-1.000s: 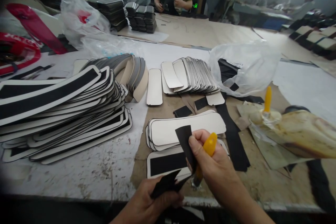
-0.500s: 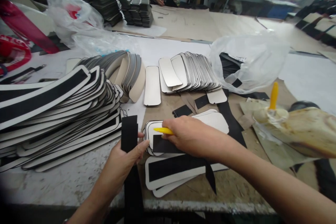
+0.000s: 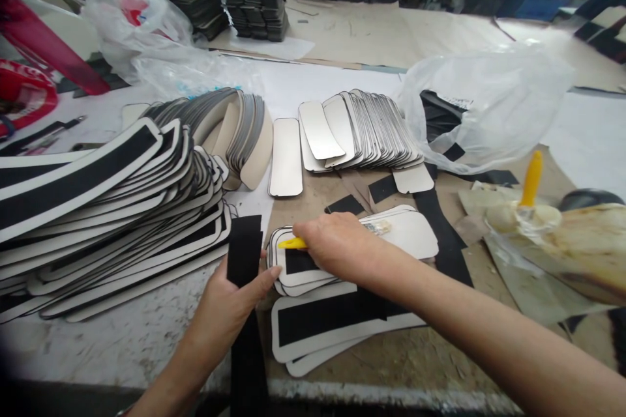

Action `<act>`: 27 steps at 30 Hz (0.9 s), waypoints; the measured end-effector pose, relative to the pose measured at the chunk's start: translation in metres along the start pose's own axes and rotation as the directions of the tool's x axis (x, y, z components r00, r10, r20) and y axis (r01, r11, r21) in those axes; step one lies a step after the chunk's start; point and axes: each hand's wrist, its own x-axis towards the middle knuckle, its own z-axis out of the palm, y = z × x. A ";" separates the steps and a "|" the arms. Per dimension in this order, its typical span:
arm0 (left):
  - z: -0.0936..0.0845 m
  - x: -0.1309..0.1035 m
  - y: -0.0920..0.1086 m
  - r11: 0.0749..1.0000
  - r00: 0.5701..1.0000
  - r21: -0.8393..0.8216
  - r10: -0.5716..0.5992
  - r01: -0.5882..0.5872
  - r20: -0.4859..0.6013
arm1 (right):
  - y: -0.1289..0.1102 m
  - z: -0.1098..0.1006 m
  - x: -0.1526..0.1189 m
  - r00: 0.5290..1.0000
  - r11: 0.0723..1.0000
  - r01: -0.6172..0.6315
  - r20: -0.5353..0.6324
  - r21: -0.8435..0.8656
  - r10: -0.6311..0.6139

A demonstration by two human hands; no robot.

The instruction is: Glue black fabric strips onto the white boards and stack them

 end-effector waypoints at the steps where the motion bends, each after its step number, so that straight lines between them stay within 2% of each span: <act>1: 0.000 -0.001 0.000 1.000 1.000 0.013 0.009 -0.009 -0.017 | 0.000 0.000 0.000 1.000 1.000 0.001 0.001 -0.003 -0.001; 4: -0.003 -0.007 0.000 0.998 0.999 0.057 0.034 -0.032 -0.021 | 0.000 -0.001 0.001 1.000 1.000 0.016 -0.017 -0.004 -0.016; 9: -0.014 -0.013 0.004 0.965 0.978 0.203 0.137 -0.167 0.155 | 0.000 0.000 0.001 0.998 0.999 0.046 -0.045 0.010 -0.045; 12: -0.019 -0.011 0.001 0.931 0.955 0.255 0.211 -0.261 0.207 | 0.000 0.000 0.000 0.998 0.999 0.041 -0.042 0.027 -0.040; 18: -0.016 -0.007 -0.006 0.943 0.974 0.249 0.200 -0.221 0.107 | 0.000 0.001 0.001 0.999 0.999 0.029 -0.020 0.040 -0.029; 27: -0.014 -0.002 -0.008 0.936 0.973 0.269 0.212 -0.229 0.089 | 0.001 0.003 0.006 0.999 0.998 0.027 -0.036 0.060 -0.025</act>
